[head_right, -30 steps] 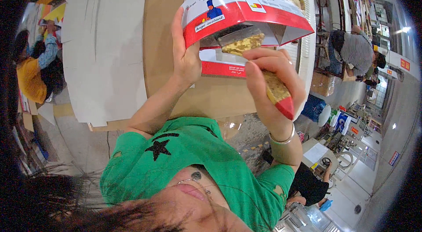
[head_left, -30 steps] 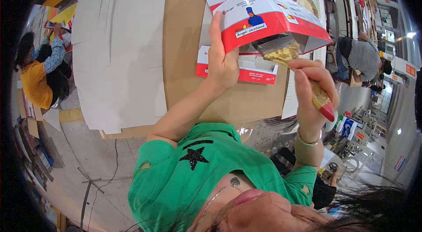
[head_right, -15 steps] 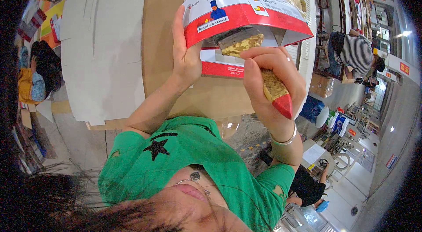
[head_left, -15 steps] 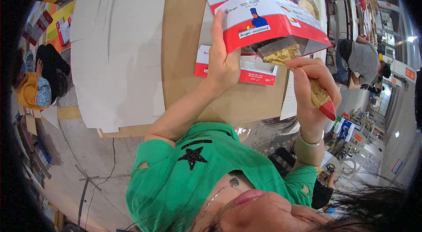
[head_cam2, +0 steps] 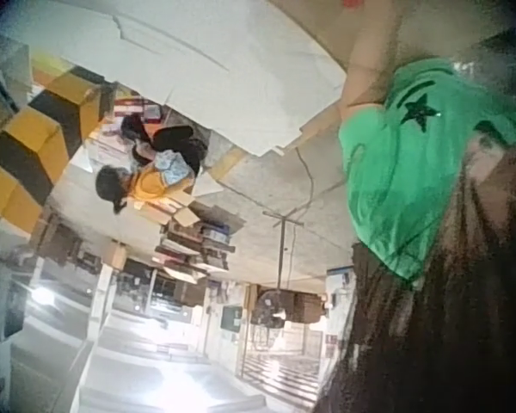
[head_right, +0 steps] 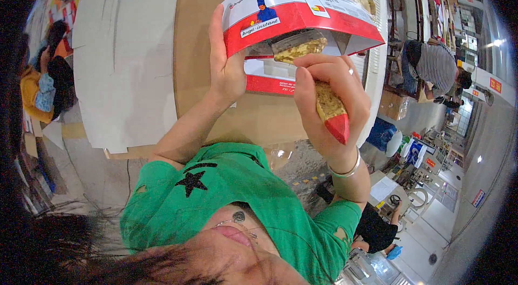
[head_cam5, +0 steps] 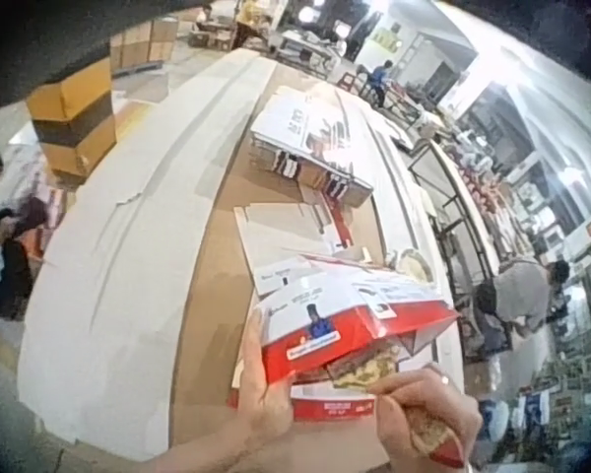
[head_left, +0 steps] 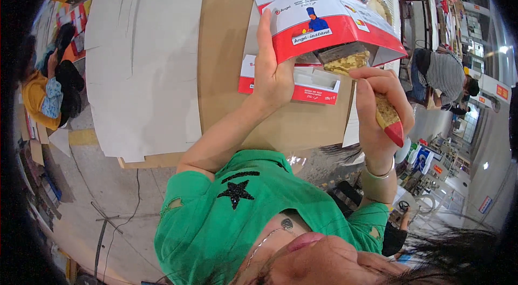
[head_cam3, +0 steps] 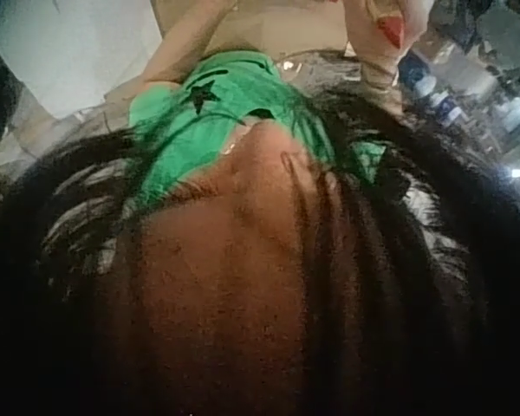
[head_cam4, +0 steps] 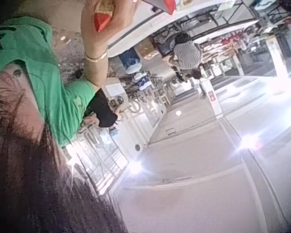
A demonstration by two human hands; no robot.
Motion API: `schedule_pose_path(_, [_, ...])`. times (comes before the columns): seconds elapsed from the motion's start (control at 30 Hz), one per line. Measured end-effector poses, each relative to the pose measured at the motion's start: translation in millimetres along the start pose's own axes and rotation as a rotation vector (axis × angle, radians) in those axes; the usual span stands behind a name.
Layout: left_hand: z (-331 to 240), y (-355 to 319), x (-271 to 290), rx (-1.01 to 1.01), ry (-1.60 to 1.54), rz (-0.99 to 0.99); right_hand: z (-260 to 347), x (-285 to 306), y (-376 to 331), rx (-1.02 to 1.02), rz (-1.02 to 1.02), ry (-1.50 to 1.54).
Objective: Assembling and applying glue to cardboard boxes for packaging.
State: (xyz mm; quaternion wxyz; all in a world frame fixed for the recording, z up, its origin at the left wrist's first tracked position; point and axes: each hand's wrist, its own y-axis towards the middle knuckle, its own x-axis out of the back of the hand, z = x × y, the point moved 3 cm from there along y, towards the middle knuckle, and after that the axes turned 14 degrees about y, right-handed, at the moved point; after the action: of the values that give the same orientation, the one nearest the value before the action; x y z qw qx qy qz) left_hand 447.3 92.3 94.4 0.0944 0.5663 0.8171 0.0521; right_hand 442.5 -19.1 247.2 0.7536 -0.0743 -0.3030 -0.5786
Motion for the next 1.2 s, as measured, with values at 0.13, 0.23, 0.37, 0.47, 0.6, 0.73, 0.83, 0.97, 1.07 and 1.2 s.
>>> schedule_pose_path(0.13, [2.7,-0.4,0.3,0.054,-0.057,0.032,0.9,-5.1,0.7,0.111,0.063,-0.048])
schedule_pose_path(0.23, [-5.0,0.3,3.1,-0.036,0.052,-0.012,0.2,2.5,-1.8,0.005,0.006,-0.08])
schedule_pose_path(0.37, [-5.3,0.1,2.1,0.022,0.0,-0.001,4.7,-2.1,-0.4,0.067,-0.001,-0.037])
schedule_pose_path(0.47, [-1.1,-0.3,2.6,0.02,-0.055,-0.009,3.7,-2.1,0.5,0.117,0.077,-0.066])
schedule_pose_path(0.6, [-2.3,1.9,4.5,-0.044,0.078,-0.031,9.8,0.8,-2.6,0.077,0.043,-0.079])
schedule_pose_path(0.73, [5.1,-0.1,6.0,-0.018,0.069,-0.025,12.7,5.8,-3.8,0.088,0.069,-0.132])
schedule_pose_path(0.83, [-0.3,-1.2,4.3,-0.005,-0.018,-0.014,18.1,2.0,-5.0,0.104,0.067,-0.063])
schedule_pose_path(0.97, [-2.6,-1.8,4.3,0.055,-0.004,-0.004,14.7,0.7,-4.8,0.105,0.099,-0.088])
schedule_pose_path(1.07, [1.7,-2.9,1.7,0.068,-0.086,-0.002,16.0,3.3,-4.8,0.122,0.098,-0.101])
schedule_pose_path(1.2, [2.2,-3.1,2.6,0.099,-0.15,0.021,16.5,0.9,-5.3,0.132,0.116,-0.093])
